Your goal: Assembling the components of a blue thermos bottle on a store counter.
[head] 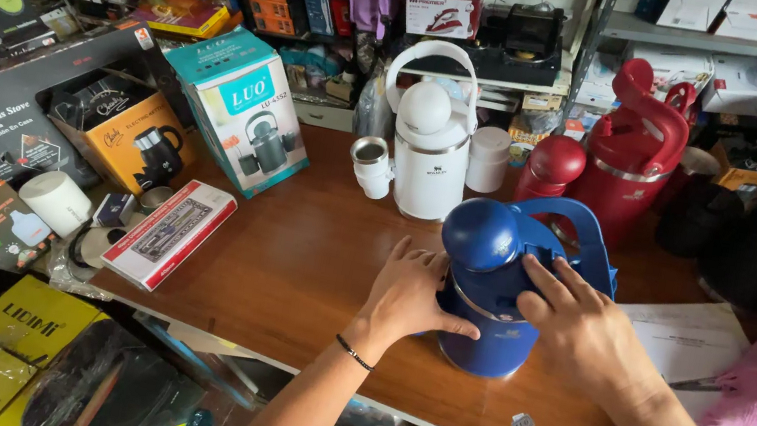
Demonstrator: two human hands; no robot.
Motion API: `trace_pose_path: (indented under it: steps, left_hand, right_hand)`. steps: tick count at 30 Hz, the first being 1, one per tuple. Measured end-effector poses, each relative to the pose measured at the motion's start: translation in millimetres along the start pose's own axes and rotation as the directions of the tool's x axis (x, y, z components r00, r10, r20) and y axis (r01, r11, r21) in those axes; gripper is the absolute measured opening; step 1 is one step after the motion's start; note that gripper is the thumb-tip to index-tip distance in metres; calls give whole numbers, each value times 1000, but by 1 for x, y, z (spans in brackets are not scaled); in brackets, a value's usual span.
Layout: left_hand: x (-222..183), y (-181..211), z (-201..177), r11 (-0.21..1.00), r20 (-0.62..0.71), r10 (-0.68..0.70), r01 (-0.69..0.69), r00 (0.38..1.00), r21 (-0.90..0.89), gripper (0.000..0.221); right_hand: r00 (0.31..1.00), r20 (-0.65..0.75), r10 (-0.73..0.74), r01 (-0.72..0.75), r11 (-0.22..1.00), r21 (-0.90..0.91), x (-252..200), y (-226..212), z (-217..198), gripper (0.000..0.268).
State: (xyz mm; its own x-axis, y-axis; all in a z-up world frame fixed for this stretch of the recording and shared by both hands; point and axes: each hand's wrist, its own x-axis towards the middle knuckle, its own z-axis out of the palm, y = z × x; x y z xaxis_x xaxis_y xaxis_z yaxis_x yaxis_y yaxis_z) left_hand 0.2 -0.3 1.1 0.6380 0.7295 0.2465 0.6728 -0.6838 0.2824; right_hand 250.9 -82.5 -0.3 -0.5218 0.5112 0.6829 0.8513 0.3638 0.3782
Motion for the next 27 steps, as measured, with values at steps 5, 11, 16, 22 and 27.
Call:
trace_pose_path:
  steps: [5,11,16,22,27]
  left_hand:
    - [0,2,-1,999,-14,0,0,1000,-36,113]
    - [1,-10,16,980,-347,200,-188,916,69,85]
    - [0,-10,17,980,-356,199,-181,913,84,85]
    - [-1,-8,4,986,-263,160,-164,952,4,87]
    - [9,-23,-25,863,-167,196,-251,966,-439,97]
  right_hand:
    - [992,-97,-82,100,975,196,8,20,-5,16]
    - [952,168,-256,174,905,389,5,61,0,9]
    - [941,182,-284,224,929,293,9,61,-5,8]
    - [998,56,-6,-9,967,253,-11,40,-33,39]
    - [953,-128,273,-216,914,343,-44,-11,-41,47]
